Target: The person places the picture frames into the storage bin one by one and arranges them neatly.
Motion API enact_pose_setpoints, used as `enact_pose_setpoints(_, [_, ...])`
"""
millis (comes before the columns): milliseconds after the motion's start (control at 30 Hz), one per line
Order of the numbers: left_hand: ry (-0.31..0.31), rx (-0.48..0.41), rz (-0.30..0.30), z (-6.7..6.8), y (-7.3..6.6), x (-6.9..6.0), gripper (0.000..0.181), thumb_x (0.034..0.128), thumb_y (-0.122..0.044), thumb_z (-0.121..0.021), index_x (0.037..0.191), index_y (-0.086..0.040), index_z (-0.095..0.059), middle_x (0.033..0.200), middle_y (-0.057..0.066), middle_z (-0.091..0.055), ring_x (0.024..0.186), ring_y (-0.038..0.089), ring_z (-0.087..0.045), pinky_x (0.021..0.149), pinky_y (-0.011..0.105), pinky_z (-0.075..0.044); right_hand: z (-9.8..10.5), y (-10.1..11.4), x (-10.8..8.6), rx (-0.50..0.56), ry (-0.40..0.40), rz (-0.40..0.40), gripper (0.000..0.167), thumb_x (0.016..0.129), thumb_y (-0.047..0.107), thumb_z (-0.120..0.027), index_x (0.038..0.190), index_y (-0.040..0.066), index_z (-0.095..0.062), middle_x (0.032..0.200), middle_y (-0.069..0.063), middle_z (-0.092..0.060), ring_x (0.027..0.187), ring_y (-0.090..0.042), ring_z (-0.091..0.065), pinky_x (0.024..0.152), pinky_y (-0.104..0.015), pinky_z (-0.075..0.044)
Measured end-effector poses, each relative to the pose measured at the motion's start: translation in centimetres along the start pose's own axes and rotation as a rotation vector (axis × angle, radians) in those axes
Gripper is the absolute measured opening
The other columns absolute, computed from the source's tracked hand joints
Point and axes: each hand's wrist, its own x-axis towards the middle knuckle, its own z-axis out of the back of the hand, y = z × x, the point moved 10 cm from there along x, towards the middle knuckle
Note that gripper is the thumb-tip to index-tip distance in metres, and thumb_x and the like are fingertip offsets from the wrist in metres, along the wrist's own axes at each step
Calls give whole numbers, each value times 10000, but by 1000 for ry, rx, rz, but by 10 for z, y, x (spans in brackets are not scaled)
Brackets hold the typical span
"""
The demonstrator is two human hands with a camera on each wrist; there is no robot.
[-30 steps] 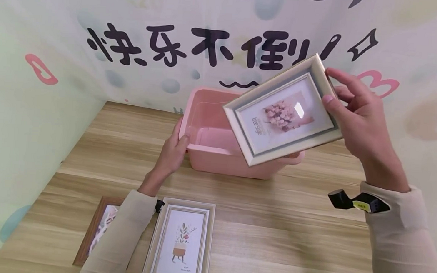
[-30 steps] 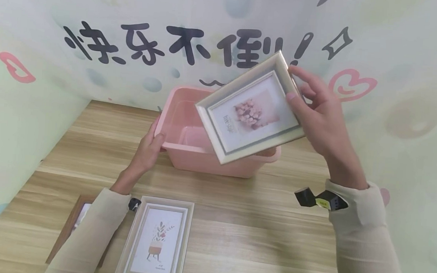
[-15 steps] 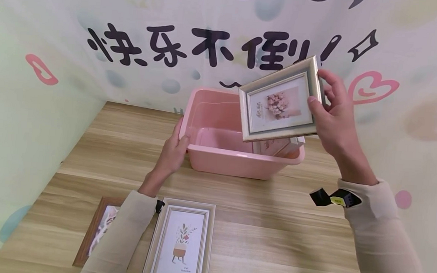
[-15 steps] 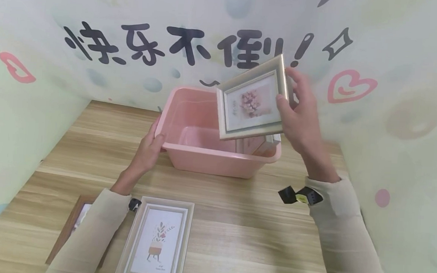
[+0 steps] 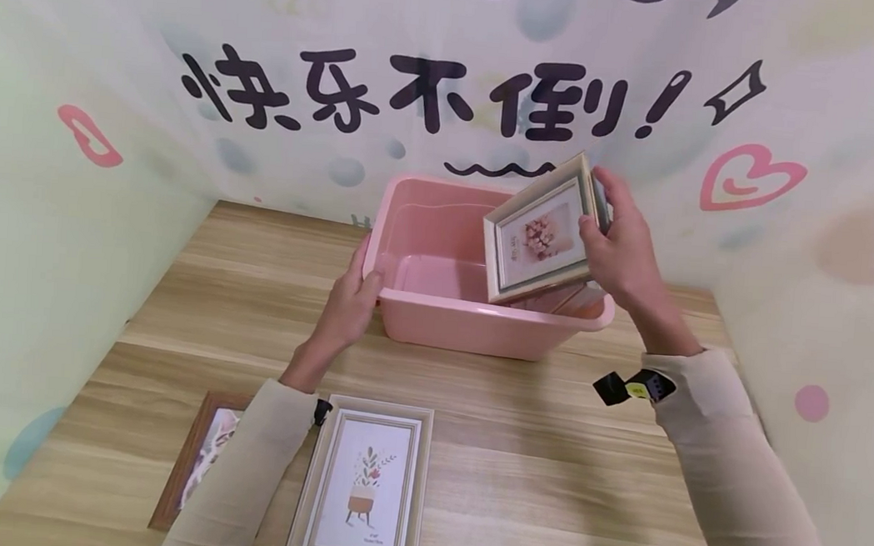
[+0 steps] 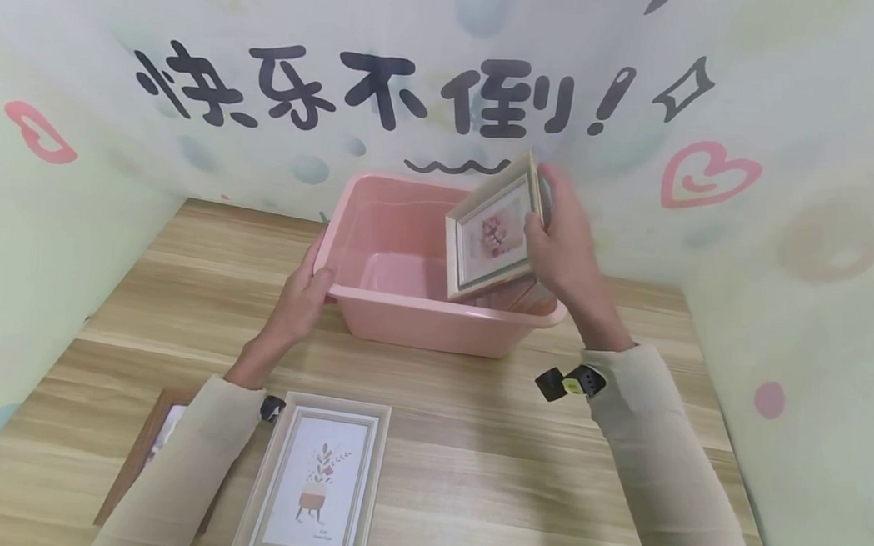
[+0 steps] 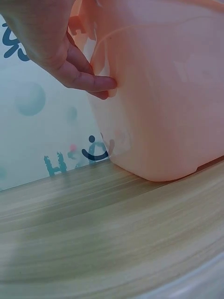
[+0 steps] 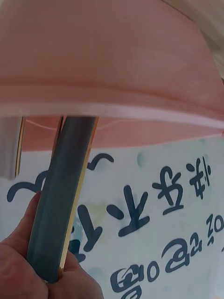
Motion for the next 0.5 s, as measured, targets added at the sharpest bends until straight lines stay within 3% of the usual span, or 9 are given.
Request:
enact_pose_setpoints(233, [0,-2,0,0,0,0,613,1044,-297,-318,1611,-227,-95,1615,98,-283,1346,353,-448,1067,531,-418,-19,-6,5,-202,21,118,534,955,-62,-459,1484,-2,-409,1483,-271,-403,1291,-421,-436,1096,-574,-366])
enact_pose_setpoints(500, [6,-10,11,-1,1,0,606,1053,-311,-319,1610,-246,-90,1591,133,-325,1245,401,-503,973,547,-492,-42,-14,7,-272,84,96,529,962,-64,-430,1489,-17,-401,1468,-315,-376,1291,-458,-438,1090,-581,-375])
